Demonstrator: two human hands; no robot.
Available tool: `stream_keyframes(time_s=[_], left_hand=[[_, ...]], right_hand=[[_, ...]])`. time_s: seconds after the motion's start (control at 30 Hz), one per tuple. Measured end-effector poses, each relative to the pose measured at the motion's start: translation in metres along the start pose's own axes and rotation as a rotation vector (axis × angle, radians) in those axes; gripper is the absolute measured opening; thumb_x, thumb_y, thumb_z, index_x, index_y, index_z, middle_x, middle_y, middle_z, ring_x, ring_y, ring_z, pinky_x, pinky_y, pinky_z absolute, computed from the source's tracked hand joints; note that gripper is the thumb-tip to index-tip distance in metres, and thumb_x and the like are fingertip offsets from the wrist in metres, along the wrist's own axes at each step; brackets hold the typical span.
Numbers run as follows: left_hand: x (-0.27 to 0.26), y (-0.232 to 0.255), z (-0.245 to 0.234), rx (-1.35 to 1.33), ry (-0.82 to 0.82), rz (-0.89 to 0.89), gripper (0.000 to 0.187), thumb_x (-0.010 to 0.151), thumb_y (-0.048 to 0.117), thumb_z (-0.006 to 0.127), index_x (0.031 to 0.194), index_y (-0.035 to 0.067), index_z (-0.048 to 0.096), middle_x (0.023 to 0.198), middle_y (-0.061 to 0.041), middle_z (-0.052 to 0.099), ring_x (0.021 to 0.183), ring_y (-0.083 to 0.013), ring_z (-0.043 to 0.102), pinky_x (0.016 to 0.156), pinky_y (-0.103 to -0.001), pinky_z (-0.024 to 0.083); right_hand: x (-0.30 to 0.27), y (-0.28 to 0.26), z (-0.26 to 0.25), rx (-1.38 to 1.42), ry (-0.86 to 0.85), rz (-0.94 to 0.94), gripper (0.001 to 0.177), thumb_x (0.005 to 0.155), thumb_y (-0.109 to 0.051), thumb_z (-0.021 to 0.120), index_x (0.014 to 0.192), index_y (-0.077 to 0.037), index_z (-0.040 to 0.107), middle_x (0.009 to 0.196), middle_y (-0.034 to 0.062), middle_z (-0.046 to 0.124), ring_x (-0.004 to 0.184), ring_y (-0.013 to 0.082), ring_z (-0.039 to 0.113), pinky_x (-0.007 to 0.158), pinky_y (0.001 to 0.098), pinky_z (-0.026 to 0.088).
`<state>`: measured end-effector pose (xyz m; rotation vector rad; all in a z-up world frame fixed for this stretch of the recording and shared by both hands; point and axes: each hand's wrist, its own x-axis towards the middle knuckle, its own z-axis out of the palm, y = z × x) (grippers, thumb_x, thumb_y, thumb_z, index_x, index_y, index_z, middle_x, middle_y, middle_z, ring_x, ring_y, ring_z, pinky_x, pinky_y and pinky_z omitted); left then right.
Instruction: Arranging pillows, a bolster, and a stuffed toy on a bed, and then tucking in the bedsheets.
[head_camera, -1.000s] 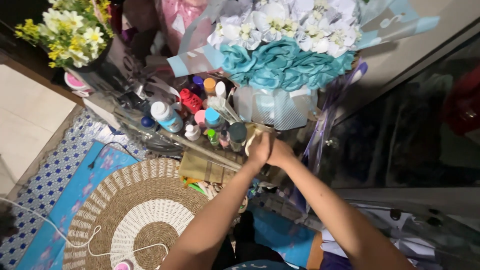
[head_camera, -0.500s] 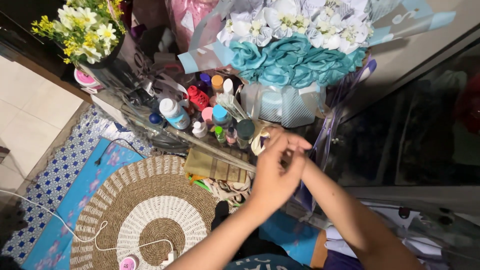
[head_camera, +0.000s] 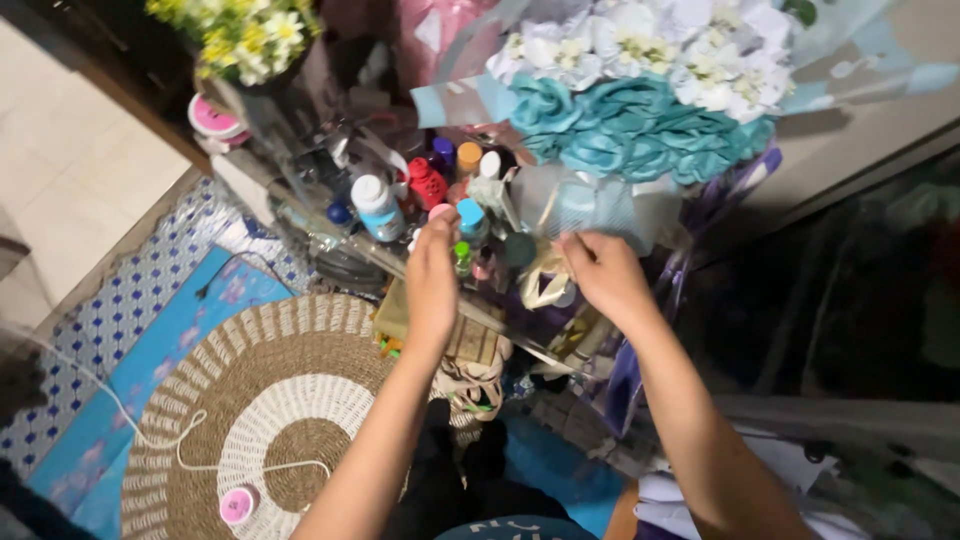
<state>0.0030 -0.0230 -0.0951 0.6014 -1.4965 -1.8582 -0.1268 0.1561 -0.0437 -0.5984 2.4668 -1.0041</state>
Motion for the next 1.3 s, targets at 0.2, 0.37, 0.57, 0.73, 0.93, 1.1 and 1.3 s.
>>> stream_keyframes(time_s=[0.2, 0.37, 0.57, 0.73, 0.93, 1.1, 1.3], left_hand=[[-0.022, 0.011, -0.063, -0.072, 0.192, -0.064, 0.064, 0.106, 0.045, 0.033, 0.144, -0.002, 0.056, 0.142, -0.017, 0.063, 0.128, -0.0285, 0.06, 0.111, -0.04, 0.043], [-0.067, 0.035, -0.12, -0.125, 0.386, -0.041, 0.066, 0.107, 0.047, 0.03, 0.146, 0.0, 0.053, 0.148, -0.017, 0.059, 0.138, -0.0279, 0.053, 0.117, -0.039, 0.036], [-0.136, 0.071, -0.196, -0.088, 0.632, 0.055, 0.068, 0.107, 0.049, 0.028, 0.147, -0.002, 0.052, 0.151, -0.018, 0.056, 0.142, -0.0288, 0.051, 0.119, -0.039, 0.034], [-0.201, 0.091, -0.26, -0.055, 0.804, 0.156, 0.07, 0.108, 0.05, 0.027, 0.146, -0.004, 0.051, 0.151, -0.02, 0.055, 0.144, -0.0292, 0.05, 0.121, -0.04, 0.034], [-0.294, 0.111, -0.321, -0.041, 1.048, 0.221, 0.071, 0.108, 0.051, 0.026, 0.144, -0.002, 0.055, 0.147, -0.02, 0.059, 0.14, -0.0296, 0.053, 0.12, -0.041, 0.035], [-0.376, 0.118, -0.358, -0.067, 1.275, 0.159, 0.071, 0.105, 0.053, 0.023, 0.143, 0.004, 0.056, 0.145, -0.015, 0.061, 0.137, -0.0265, 0.055, 0.113, -0.043, 0.037], [-0.471, 0.095, -0.393, -0.133, 1.58, 0.298, 0.072, 0.107, 0.055, 0.024, 0.143, 0.001, 0.055, 0.142, -0.018, 0.063, 0.134, -0.0309, 0.059, 0.115, -0.045, 0.042]], right_hand=[[-0.007, -0.068, 0.037, 0.701, -0.337, -0.178, 0.062, 0.106, -0.044, 0.037, 0.14, 0.003, 0.057, 0.142, 0.0153, 0.064, 0.131, 0.0294, 0.062, 0.108, 0.0409, 0.05], [-0.019, -0.111, 0.097, 0.725, -0.547, -0.205, 0.067, 0.105, -0.049, 0.035, 0.146, 0.003, 0.049, 0.147, 0.0165, 0.059, 0.137, 0.0285, 0.057, 0.112, 0.0409, 0.045], [-0.059, -0.171, 0.178, 0.669, -0.801, -0.199, 0.071, 0.104, -0.051, 0.036, 0.149, 0.003, 0.045, 0.149, 0.0189, 0.056, 0.137, 0.0278, 0.055, 0.113, 0.0396, 0.043], [-0.118, -0.224, 0.25, 0.588, -1.026, -0.265, 0.072, 0.104, -0.051, 0.035, 0.149, 0.004, 0.046, 0.149, 0.0188, 0.057, 0.137, 0.0272, 0.056, 0.114, 0.0391, 0.043], [-0.213, -0.267, 0.335, 0.484, -1.295, -0.344, 0.069, 0.106, -0.048, 0.035, 0.149, 0.005, 0.044, 0.148, 0.0172, 0.058, 0.136, 0.0254, 0.057, 0.114, 0.0363, 0.044], [-0.301, -0.286, 0.394, 0.366, -1.51, -0.384, 0.067, 0.105, -0.046, 0.034, 0.149, 0.003, 0.047, 0.147, 0.0158, 0.059, 0.13, 0.0229, 0.058, 0.11, 0.0353, 0.045], [-0.399, -0.289, 0.457, 0.198, -1.791, -0.427, 0.064, 0.106, -0.045, 0.034, 0.148, 0.001, 0.05, 0.144, 0.0151, 0.061, 0.13, 0.0223, 0.06, 0.111, 0.0357, 0.047]])
